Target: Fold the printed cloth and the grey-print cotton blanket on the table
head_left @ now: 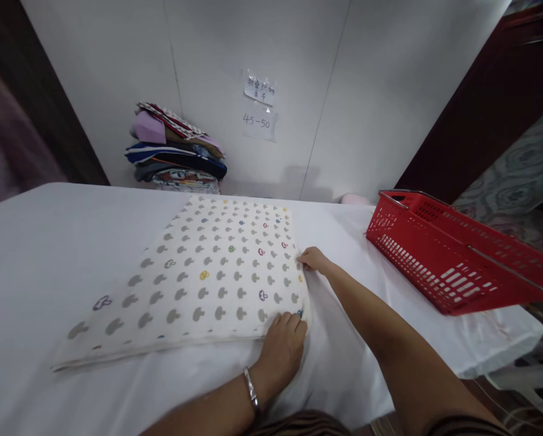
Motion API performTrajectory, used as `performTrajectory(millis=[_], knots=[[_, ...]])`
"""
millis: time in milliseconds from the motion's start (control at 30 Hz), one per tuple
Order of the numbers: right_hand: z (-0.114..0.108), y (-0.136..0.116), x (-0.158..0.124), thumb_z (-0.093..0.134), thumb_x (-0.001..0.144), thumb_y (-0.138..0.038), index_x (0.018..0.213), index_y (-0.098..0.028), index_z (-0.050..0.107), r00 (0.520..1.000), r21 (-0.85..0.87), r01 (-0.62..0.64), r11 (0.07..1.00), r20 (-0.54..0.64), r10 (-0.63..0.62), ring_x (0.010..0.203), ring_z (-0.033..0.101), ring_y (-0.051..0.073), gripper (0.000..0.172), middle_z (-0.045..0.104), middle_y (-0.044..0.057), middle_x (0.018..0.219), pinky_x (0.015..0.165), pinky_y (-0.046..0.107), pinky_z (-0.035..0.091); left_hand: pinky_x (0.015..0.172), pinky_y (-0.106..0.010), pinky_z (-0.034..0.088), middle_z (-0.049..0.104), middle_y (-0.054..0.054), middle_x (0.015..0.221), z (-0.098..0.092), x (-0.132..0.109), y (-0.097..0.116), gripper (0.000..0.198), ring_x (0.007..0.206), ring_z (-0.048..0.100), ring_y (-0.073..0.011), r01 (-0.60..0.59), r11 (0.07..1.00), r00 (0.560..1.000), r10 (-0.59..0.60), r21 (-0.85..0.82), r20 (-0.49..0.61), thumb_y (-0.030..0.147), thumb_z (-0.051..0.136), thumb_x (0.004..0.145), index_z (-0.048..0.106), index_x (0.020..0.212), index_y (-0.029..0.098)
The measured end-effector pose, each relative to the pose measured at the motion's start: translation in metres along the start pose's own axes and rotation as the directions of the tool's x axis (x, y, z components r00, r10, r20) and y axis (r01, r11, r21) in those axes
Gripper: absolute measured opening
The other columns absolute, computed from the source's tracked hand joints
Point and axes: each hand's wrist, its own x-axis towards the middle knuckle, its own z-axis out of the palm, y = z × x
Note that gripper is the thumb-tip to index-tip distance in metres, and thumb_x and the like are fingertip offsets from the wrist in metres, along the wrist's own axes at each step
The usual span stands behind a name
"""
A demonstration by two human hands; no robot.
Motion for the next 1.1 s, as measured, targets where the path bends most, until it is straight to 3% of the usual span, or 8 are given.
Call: performTrajectory(millis=[267, 533, 933, 1100], knots=[[0.003, -0.002, 0.003, 0.065, 0.064, -0.016, 0.058, -0.015, 0.059, 0.998, -0.042, 0.021, 0.999, -0.066, -0.024, 0.044, 0.049, 0.011, 0.008, 0.048, -0.003, 0.041, 0.045, 0.02, 0.034, 0.076, -0.037, 0.041, 0.055, -0.005, 0.088, -0.005, 0.0, 0.002, 0.021, 0.084, 0.047, -0.0217, 0.001, 1.0, 1.0, -0.002, 0.026, 0.012, 0.002, 0.042, 0.077, 0.054, 0.084, 0.017], [0.003, -0.016, 0.008, 0.065, 0.055, -0.007, 0.055, -0.016, 0.057, 0.991, -0.041, 0.045, 0.998, -0.127, -0.05, 0.066, 0.058, 0.017, 0.012, 0.058, 0.002, 0.055, 0.052, 0.02, 0.038, 0.076, -0.037, 0.041, 0.055, -0.006, 0.089, -0.007, 0.0, 0.002, 0.021, 0.083, 0.047, -0.0211, -0.004, 1.0, 1.0, 0.004, 0.025, 0.009, 0.004, 0.04, 0.079, 0.054, 0.085, 0.017], [-0.004, -0.021, -0.008, 0.07, 0.068, -0.015, 0.074, -0.016, 0.054, 0.995, 0.3, -0.067, 0.952, 0.087, 0.043, 0.043, 0.055, 0.013, 0.017, 0.055, -0.002, 0.047, 0.044, 0.026, 0.049, 0.075, -0.037, 0.041, 0.055, -0.005, 0.087, -0.01, 0.001, 0.003, 0.019, 0.082, 0.047, -0.0213, -0.004, 1.0, 1.0, 0.004, 0.03, 0.009, 0.004, 0.043, 0.077, 0.054, 0.084, 0.018], [-0.008, -0.022, -0.014, 0.07, 0.069, -0.011, 0.076, -0.017, 0.05, 0.995, 0.411, -0.021, 0.911, 0.097, -0.021, 0.046, 0.055, 0.012, 0.022, 0.054, -0.005, 0.05, 0.048, 0.026, 0.052, 0.076, -0.036, 0.041, 0.055, -0.005, 0.088, -0.011, 0.0, 0.003, 0.021, 0.083, 0.047, -0.0208, 0.009, 1.0, 1.0, -0.009, 0.022, 0.022, 0.003, 0.043, 0.076, 0.054, 0.086, 0.018]])
